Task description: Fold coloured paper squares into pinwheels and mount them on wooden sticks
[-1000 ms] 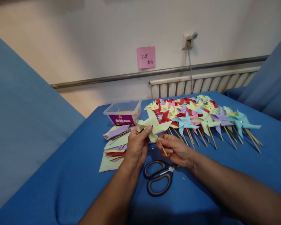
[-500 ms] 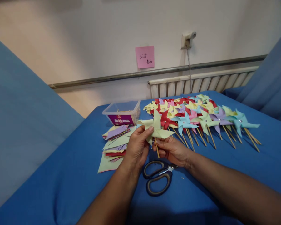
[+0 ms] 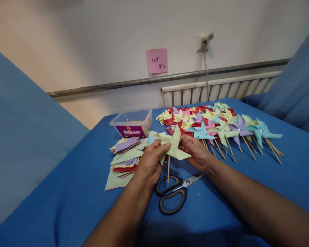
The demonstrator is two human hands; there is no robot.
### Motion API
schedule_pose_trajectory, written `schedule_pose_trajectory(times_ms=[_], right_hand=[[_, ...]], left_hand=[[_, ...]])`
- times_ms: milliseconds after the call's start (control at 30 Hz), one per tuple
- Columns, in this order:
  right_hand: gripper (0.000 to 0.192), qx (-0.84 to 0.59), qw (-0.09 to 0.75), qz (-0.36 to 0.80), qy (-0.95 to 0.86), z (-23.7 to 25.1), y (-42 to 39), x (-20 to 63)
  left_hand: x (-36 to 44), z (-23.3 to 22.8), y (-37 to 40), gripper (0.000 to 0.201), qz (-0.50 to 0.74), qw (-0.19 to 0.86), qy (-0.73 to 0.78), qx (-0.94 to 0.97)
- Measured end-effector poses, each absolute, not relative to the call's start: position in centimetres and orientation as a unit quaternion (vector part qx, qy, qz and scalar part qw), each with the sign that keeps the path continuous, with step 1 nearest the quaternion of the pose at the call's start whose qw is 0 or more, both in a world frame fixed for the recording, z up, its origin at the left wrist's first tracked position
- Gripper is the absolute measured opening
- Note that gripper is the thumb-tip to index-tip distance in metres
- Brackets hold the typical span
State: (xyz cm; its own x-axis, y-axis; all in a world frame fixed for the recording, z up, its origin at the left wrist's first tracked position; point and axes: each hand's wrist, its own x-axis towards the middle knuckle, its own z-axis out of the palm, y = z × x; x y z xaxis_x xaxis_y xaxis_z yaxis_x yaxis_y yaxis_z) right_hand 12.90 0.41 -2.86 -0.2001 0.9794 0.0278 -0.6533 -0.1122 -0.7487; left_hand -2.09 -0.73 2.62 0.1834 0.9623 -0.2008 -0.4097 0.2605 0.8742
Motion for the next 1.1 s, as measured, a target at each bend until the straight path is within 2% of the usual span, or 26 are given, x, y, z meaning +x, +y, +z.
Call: schedule_pose_trajectory(times_ms=[133,467,767,1100], right_hand=[[0.039,-0.247,0.564,0.708,-0.347,-3.0,0.4,12.8],[0.038,-0.252,0.588,0.693,-0.332,-2.8,0.3,12.5],[0.03,-0.257,0.591,0.699,-0.309,-2.0,0.2,13.4],[0.034,-0.265,0.584,0.694,-0.327,-2.1,0.3,13.4]], left_hand=[[-1.8,2.4,-1.0,0.034,0.473,0.704,0.4,0.346],[-1.6,2.2,-0.9,0.031,0.49,0.691,0.39,0.36],[-1.9,2.3,-0.7,0.035,0.445,0.713,0.393,0.374],[-2.1,2.0,-0.4,0.031,0.434,0.719,0.393,0.375]])
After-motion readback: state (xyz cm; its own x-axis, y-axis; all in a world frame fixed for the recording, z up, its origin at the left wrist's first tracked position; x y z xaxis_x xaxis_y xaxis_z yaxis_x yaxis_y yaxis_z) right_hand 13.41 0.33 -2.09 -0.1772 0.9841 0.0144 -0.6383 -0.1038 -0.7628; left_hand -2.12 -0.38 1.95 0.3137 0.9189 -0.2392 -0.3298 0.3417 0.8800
